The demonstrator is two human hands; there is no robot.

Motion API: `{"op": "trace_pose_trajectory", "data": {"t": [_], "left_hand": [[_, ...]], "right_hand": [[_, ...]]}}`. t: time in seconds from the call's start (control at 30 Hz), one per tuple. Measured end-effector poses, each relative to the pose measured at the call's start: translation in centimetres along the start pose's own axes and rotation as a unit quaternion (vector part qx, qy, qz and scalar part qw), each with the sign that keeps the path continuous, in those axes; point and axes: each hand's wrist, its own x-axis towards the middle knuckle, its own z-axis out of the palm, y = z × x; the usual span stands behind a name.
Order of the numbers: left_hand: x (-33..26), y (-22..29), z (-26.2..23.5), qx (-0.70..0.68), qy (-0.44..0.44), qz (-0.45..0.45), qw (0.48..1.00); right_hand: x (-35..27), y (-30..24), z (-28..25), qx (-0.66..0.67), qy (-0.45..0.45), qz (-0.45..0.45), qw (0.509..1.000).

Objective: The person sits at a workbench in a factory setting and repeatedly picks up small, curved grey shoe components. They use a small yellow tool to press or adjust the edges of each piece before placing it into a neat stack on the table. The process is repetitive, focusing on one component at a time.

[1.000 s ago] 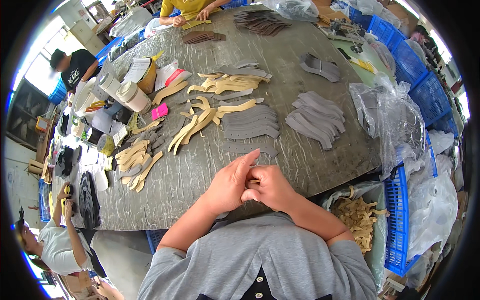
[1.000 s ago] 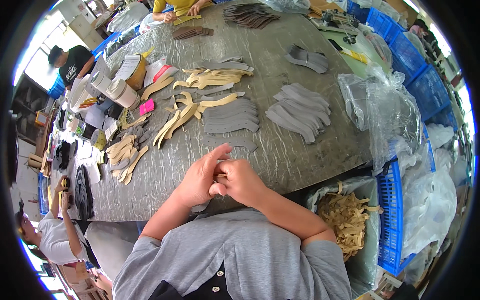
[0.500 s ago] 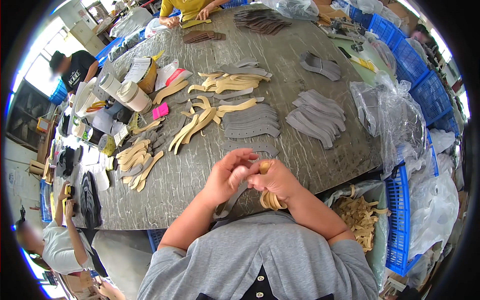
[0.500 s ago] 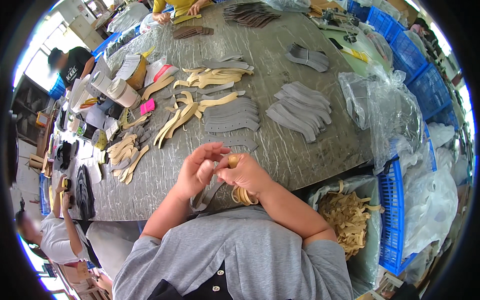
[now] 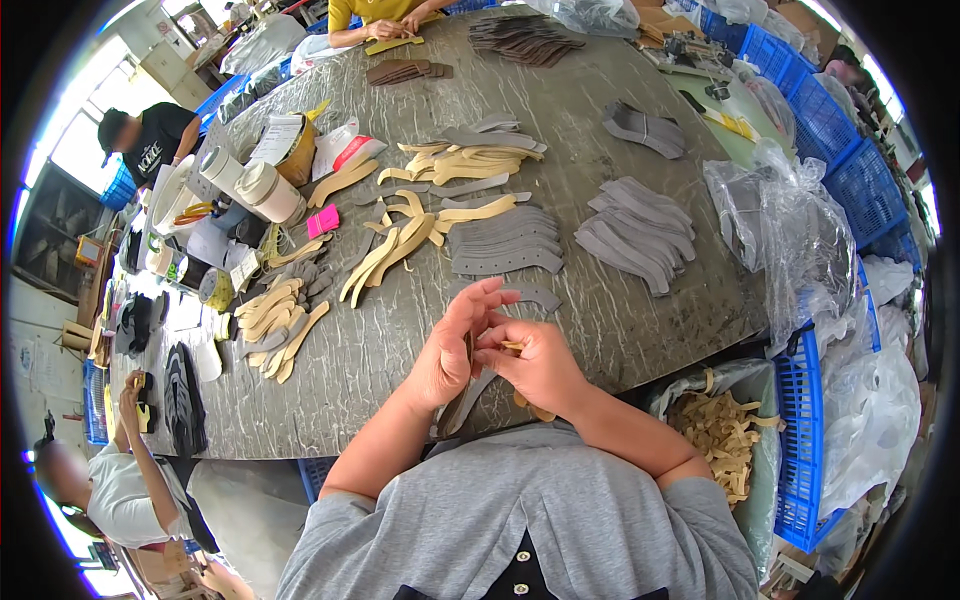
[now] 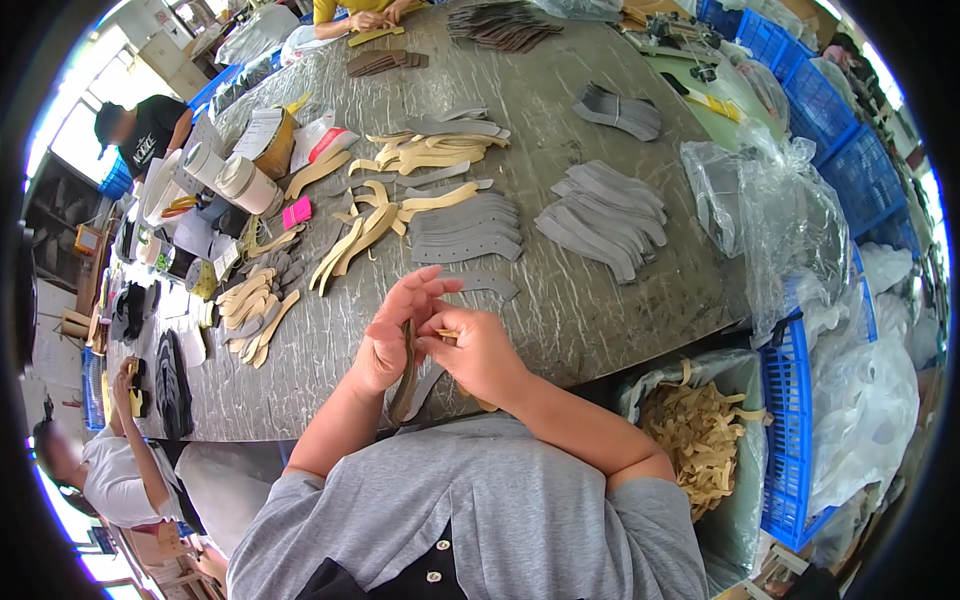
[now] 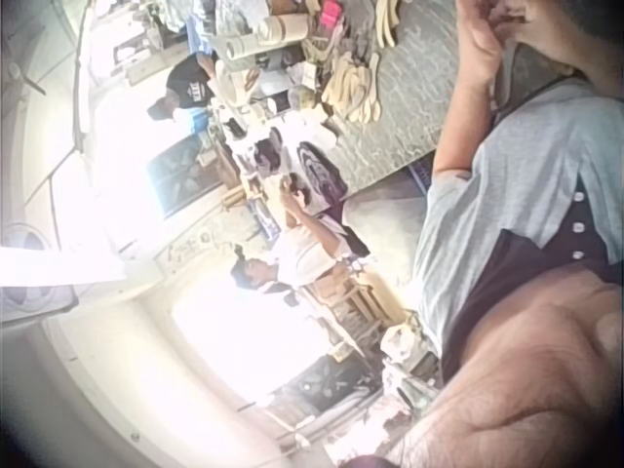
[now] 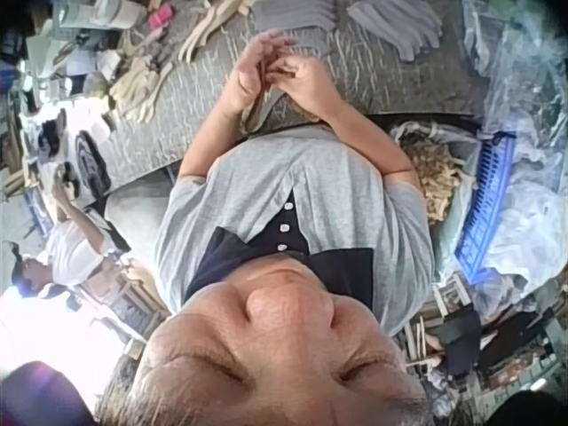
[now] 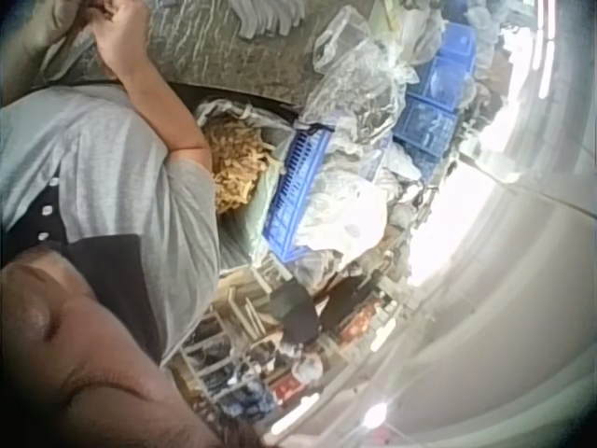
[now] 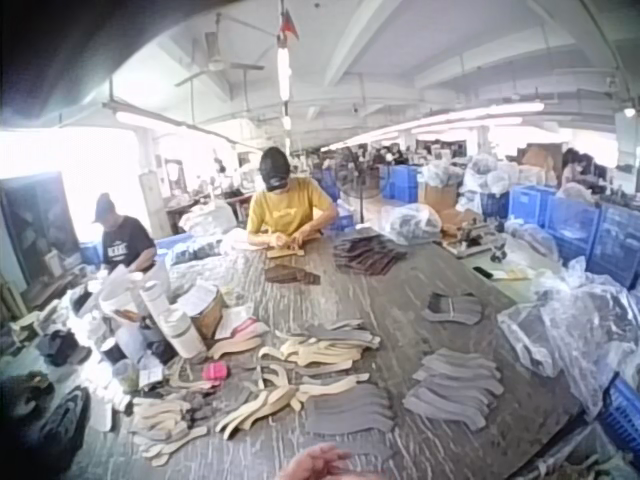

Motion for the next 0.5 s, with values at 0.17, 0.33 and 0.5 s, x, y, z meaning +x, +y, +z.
{"op": "trace_pose_trajectory", "data": {"t": [0.17, 0.33, 0.5], "left_hand": [[0.0, -1.4, 0.6, 0.075, 0.058, 0.043, 0.995], [-0.2, -0.3, 0.9, 0.189, 0.072, 0.046, 0.978], [-0.2, -0.3, 0.8, 0.171, 0.055, 0.049, 0.982]], "right_hand": [[-0.5, -0.8, 0.0, -0.261, 0.019, -0.103, 0.960], [-0.4, -1.1, 0.2, -0.300, 0.021, -0.111, 0.947], [-0.2, -1.6, -0.1, -0.165, -0.015, -0.034, 0.986]]}}
